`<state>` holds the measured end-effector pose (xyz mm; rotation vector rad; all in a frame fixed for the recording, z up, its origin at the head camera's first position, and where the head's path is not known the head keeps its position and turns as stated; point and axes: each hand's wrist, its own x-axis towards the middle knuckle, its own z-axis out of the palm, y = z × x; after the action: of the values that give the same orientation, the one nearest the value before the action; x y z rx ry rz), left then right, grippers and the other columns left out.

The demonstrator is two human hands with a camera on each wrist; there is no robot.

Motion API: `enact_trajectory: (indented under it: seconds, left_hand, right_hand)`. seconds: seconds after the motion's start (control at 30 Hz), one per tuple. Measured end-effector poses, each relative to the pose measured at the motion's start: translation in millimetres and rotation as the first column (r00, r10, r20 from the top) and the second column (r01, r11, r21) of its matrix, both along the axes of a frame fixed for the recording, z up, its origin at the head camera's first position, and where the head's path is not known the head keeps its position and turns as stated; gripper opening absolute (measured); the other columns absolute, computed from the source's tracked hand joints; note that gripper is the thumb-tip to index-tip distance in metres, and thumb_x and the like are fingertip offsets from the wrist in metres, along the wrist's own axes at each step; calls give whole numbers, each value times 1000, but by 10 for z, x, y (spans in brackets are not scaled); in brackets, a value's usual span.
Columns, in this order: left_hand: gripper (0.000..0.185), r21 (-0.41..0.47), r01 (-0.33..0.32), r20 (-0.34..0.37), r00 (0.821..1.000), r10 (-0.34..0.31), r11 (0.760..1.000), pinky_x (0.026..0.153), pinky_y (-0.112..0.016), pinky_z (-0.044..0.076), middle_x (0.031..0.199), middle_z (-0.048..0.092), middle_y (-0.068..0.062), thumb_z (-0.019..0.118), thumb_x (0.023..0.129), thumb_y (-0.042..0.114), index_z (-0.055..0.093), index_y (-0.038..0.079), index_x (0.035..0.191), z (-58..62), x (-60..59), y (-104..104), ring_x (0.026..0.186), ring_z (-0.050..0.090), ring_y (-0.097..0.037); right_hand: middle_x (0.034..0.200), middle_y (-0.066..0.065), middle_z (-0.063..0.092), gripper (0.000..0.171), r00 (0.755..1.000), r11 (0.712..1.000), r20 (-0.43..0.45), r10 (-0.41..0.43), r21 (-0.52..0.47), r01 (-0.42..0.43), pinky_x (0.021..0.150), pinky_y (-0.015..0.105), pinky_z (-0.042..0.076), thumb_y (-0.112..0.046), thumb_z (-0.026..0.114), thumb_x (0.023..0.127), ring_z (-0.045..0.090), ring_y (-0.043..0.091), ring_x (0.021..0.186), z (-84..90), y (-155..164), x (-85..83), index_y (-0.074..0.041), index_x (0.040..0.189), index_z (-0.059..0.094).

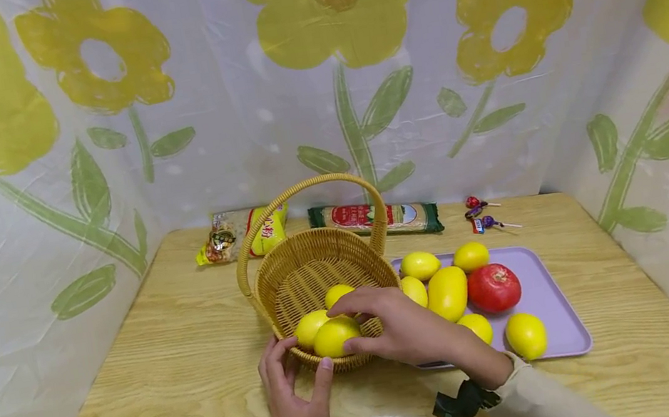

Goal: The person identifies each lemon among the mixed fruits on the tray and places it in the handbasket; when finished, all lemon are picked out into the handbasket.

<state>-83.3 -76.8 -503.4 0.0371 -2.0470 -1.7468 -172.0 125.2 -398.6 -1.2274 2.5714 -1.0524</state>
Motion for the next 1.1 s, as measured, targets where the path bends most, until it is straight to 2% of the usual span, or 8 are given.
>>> enact_trajectory:
  seconds: [0.13,0.27,0.43,0.57,0.73,0.87,0.97,1.1]
  left_hand:
    - [56,4,-3,-35,999,3,1000,122,-8,35,165,32,-25,78,101,7,48,-3,146,-12,-4,0,156,35,-44]
    - [57,8,-1,-23,1000,1,1000,123,-9,35,166,32,-24,79,101,8,48,-3,147,-6,-8,4,157,34,-44]
    - [57,8,-4,13,1000,4,1000,123,-9,34,167,31,-21,79,101,11,48,0,147,2,5,8,158,34,-41]
    - [57,12,-7,15,1000,7,1000,122,-8,35,167,31,-22,79,101,11,48,-1,147,10,11,9,157,35,-40]
    - [57,11,-11,8,1000,11,1000,122,-8,34,168,31,-22,79,101,10,48,-1,147,14,13,7,157,35,-42]
    - [57,9,-8,4,1000,8,1000,122,-9,34,167,31,-21,79,101,11,48,-1,148,10,5,6,158,34,-43]
    - [57,10,-5,8,1000,5,1000,123,-10,35,167,31,-21,79,101,11,48,-1,148,6,3,8,158,34,-41]
    - [57,16,-8,12,1000,8,1000,122,-9,35,167,31,-21,79,101,11,49,-1,147,3,11,9,157,35,-41]
  right_hand:
    - [140,-9,73,41,1000,998,21,7,-66,-5,111,42,60,-27,82,101,70,15,127,-2,99,68,-17,140,73]
    - [137,-8,76,37,999,987,50,-23,-160,30,113,38,59,-26,82,101,70,13,128,-73,439,94,-22,137,75]
    - [136,9,77,35,976,949,191,-102,-275,153,113,35,59,-10,79,102,71,19,127,-189,1069,178,-17,136,76]
    - [134,21,75,38,962,919,228,-149,-326,220,110,27,60,6,72,100,72,17,125,-225,1591,300,-7,136,74]
    - [133,21,75,40,952,902,195,-237,-318,290,111,14,52,13,67,100,68,9,127,-296,2115,435,0,137,71]
    - [133,24,75,36,916,880,225,-332,-276,387,109,12,51,10,69,101,70,9,126,-400,2357,511,0,136,72]
    - [134,23,75,33,899,878,252,-358,-239,416,109,10,50,6,68,103,69,5,127,-481,2474,550,0,136,72]
    - [138,17,75,32,895,894,291,-338,-198,402,108,7,47,3,67,105,63,-5,129,-557,2591,569,0,137,72]
